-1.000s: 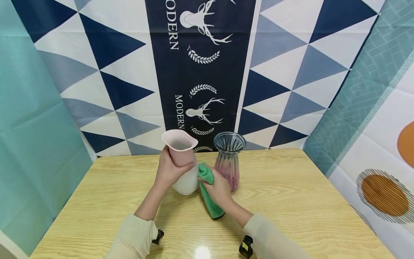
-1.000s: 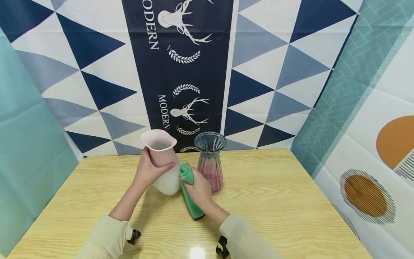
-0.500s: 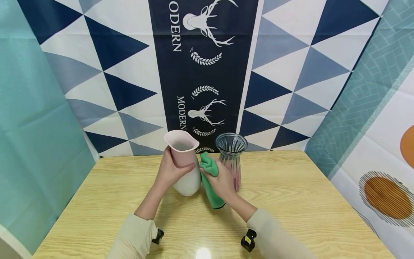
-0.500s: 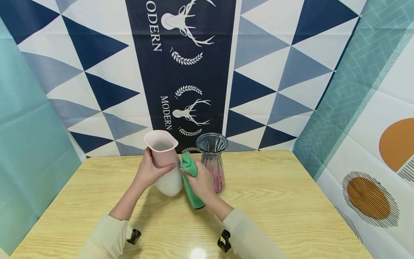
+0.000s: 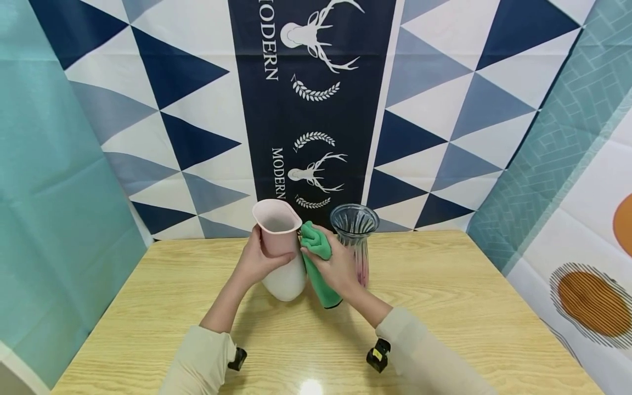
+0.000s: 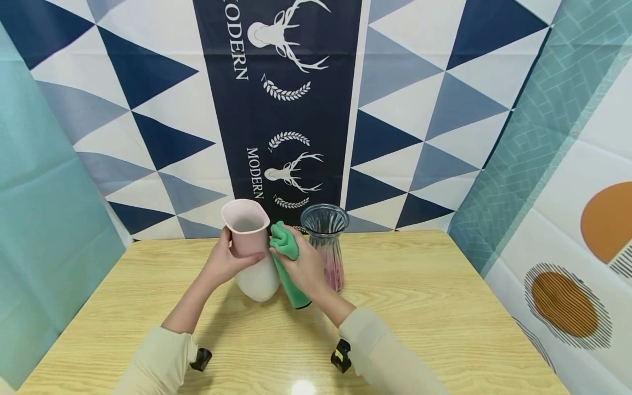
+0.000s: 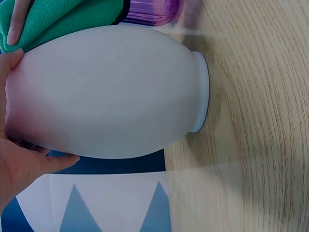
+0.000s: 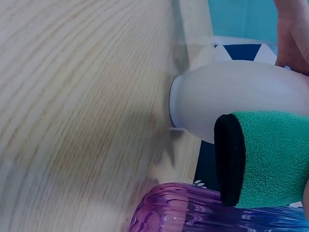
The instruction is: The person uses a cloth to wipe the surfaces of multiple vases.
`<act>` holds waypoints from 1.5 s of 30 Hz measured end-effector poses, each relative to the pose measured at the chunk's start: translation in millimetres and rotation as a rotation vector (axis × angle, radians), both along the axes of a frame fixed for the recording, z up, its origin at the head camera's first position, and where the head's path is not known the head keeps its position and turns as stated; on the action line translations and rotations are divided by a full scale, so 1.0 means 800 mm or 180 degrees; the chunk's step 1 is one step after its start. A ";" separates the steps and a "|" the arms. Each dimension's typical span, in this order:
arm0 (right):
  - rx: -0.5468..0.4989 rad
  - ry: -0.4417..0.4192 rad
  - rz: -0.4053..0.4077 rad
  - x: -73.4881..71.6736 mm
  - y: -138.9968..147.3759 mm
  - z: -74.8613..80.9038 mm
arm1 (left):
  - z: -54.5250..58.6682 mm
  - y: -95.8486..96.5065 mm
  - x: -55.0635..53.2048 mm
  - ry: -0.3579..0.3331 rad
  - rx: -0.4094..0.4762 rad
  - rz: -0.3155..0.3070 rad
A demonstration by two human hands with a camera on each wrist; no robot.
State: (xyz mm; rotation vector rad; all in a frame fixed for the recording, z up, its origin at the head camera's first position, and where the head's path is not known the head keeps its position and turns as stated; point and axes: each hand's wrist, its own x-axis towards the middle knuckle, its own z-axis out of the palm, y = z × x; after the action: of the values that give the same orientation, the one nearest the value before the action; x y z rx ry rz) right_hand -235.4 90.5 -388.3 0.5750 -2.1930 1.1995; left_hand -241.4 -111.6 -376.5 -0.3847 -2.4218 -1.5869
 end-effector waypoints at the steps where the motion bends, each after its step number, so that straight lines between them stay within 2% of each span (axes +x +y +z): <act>1: 0.0002 0.0009 0.0010 0.000 0.000 0.000 | 0.000 0.000 0.000 -0.0023 -0.0005 -0.0007; 7: -0.0037 0.0040 0.0082 -0.002 0.003 0.005 | 0.000 -0.002 -0.001 -0.0107 -0.0008 -0.0035; 14: 0.0006 0.0071 0.0079 -0.002 0.003 0.016 | 0.001 -0.003 -0.001 -0.0084 -0.0006 -0.0054; 19: 0.0144 -0.0006 0.0058 -0.004 0.000 0.022 | 0.000 -0.003 -0.002 -0.0100 0.0010 -0.0099; 28: 0.0232 -0.0207 0.0201 -0.008 -0.006 0.026 | 0.000 -0.002 -0.001 -0.0095 0.0021 -0.0164; 37: 0.0219 -0.0278 0.0233 -0.007 -0.008 0.019 | -0.001 -0.003 -0.002 -0.0068 0.0028 -0.0189; 45: 0.0265 -0.0216 0.0167 -0.007 -0.008 0.001 | -0.002 -0.005 -0.004 -0.0044 0.0064 -0.0176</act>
State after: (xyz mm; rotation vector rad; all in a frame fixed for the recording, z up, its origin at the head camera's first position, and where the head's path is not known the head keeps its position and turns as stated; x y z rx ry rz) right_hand -240.6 83.7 -387.4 0.6383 -2.3071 1.1747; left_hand -244.4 -115.5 -377.9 -0.4425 -2.4236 -1.6404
